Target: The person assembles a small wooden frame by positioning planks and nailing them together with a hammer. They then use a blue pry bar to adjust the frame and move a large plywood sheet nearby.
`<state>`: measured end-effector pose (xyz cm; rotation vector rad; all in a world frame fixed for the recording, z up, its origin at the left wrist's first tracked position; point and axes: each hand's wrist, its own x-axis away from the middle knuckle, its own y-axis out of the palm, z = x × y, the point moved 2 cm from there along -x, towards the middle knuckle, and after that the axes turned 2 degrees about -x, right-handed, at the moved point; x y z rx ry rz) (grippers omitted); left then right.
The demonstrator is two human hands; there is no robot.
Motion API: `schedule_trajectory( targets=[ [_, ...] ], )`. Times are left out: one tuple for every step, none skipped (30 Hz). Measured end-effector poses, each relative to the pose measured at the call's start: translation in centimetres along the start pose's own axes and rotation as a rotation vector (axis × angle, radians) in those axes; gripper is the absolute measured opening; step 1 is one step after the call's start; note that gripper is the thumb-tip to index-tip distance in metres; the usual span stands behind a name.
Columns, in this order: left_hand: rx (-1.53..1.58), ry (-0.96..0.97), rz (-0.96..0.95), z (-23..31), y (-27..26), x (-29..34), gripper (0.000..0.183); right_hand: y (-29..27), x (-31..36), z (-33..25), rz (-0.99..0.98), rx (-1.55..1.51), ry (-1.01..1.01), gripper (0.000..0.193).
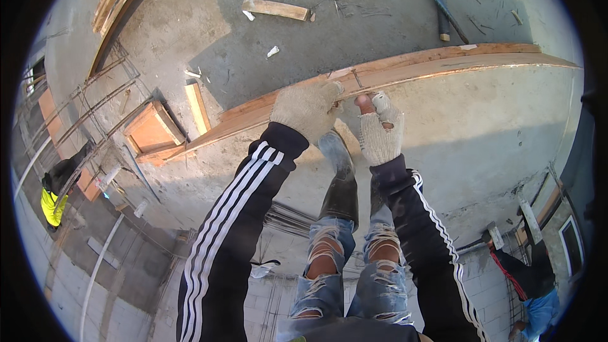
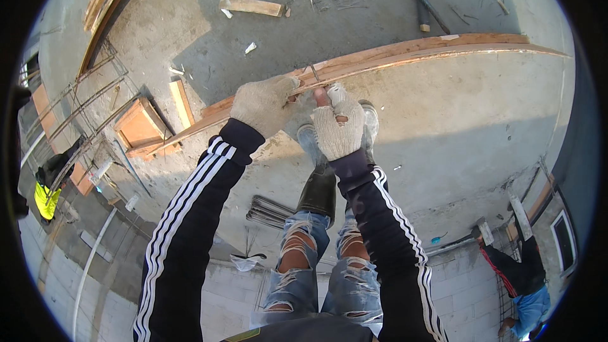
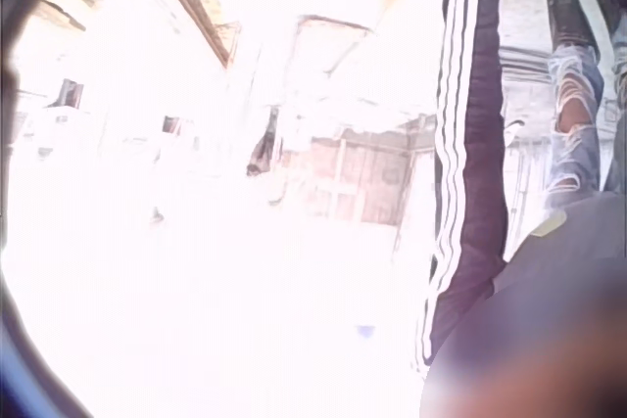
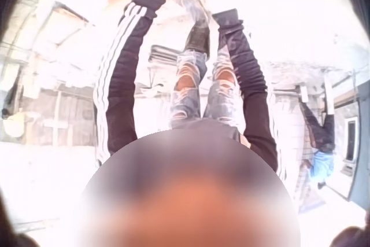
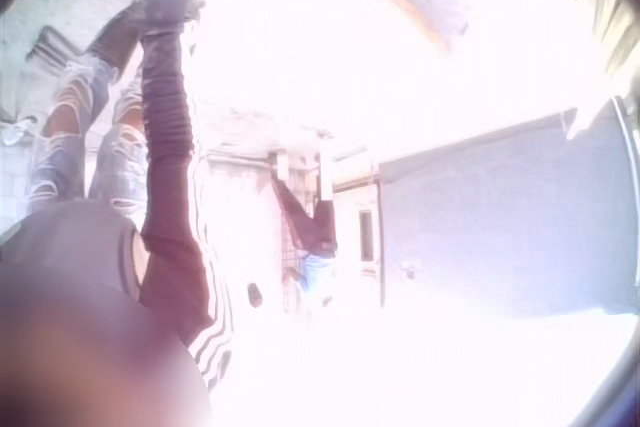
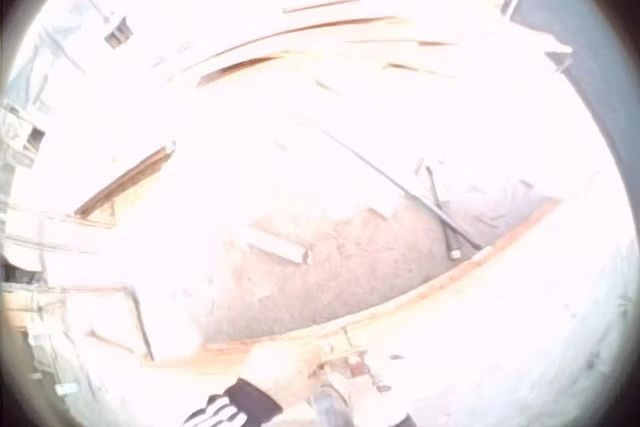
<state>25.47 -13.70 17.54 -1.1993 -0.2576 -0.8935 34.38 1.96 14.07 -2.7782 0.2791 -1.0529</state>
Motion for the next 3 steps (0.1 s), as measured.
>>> schedule_trajectory(
  targets=[
    [0.022,-0.013,-0.018,0.55,0.14,0.18,0.021,-0.69,0.28,-0.06,-0.046,-0.097,0.056,0.038],
    [-0.006,-0.008,-0.061,0.66,0.00,0.23,0.022,-0.92,0.43,-0.11,-0.099,-0.200,0.136,0.040],
    [-0.026,0.000,-0.109,0.74,-0.21,0.01,0.023,-1.25,0.27,-0.12,-0.104,-0.201,0.218,0.040]
  ],
)
